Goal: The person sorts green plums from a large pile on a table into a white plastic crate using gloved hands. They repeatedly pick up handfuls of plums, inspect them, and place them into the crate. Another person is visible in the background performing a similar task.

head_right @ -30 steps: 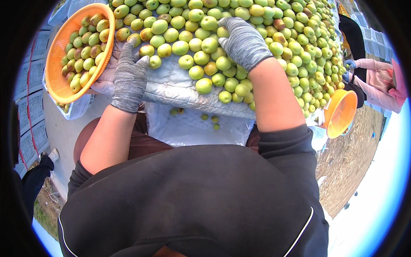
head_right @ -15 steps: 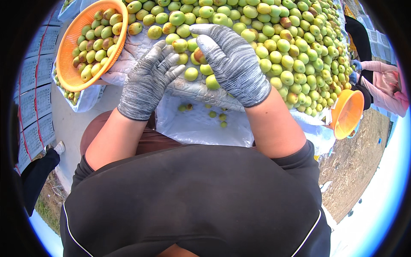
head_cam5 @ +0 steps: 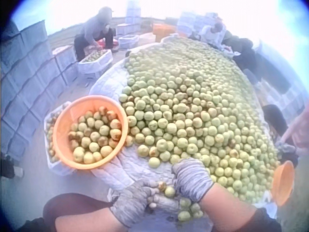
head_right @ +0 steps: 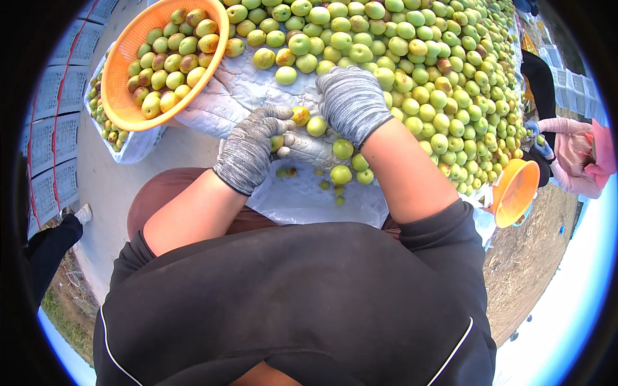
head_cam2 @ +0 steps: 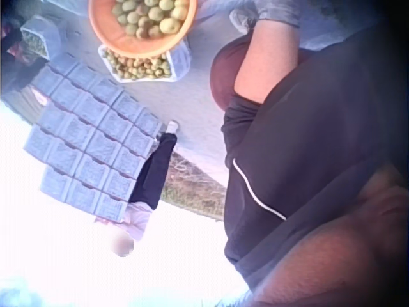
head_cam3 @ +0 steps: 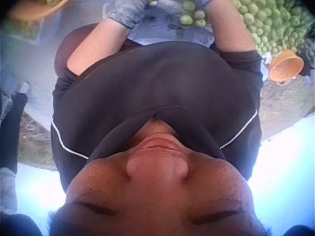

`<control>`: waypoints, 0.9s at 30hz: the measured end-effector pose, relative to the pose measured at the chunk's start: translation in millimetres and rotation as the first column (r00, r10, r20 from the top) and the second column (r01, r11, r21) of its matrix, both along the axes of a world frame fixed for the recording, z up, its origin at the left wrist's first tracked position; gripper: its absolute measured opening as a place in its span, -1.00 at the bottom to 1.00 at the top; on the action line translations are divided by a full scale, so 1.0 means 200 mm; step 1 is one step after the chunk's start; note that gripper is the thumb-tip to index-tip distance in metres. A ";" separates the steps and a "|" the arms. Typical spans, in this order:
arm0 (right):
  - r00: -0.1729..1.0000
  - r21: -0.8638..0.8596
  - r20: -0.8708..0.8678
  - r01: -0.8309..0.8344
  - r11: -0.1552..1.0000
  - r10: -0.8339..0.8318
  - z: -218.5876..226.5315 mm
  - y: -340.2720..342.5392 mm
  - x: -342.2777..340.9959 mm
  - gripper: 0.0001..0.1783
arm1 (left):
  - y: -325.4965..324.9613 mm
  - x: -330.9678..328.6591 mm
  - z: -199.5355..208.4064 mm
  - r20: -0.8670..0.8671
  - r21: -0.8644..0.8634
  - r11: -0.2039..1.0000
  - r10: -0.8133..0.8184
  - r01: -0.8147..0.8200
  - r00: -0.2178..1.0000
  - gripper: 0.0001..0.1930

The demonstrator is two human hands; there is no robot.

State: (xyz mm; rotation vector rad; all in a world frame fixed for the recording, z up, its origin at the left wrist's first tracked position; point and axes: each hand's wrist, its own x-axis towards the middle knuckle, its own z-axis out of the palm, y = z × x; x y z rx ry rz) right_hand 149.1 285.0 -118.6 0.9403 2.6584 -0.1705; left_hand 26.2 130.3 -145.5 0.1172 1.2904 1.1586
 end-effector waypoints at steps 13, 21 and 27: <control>0.994 0.095 0.053 -0.095 0.991 0.091 -0.05 0.05 -0.20 -0.72 | 0.00 -0.07 -0.01 0.090 0.006 0.999 0.042 -0.042 0.995 -0.73; 0.988 -0.108 -0.098 0.109 0.988 -0.120 0.08 0.04 0.07 -0.58 | -0.01 -0.09 -0.04 0.238 -0.004 0.992 0.121 -0.123 0.964 -0.58; 0.899 -0.211 -0.422 0.030 0.977 -0.119 0.10 0.01 -0.24 -0.65 | -0.02 -0.10 -0.07 0.259 0.335 0.939 -0.167 0.074 0.951 -0.61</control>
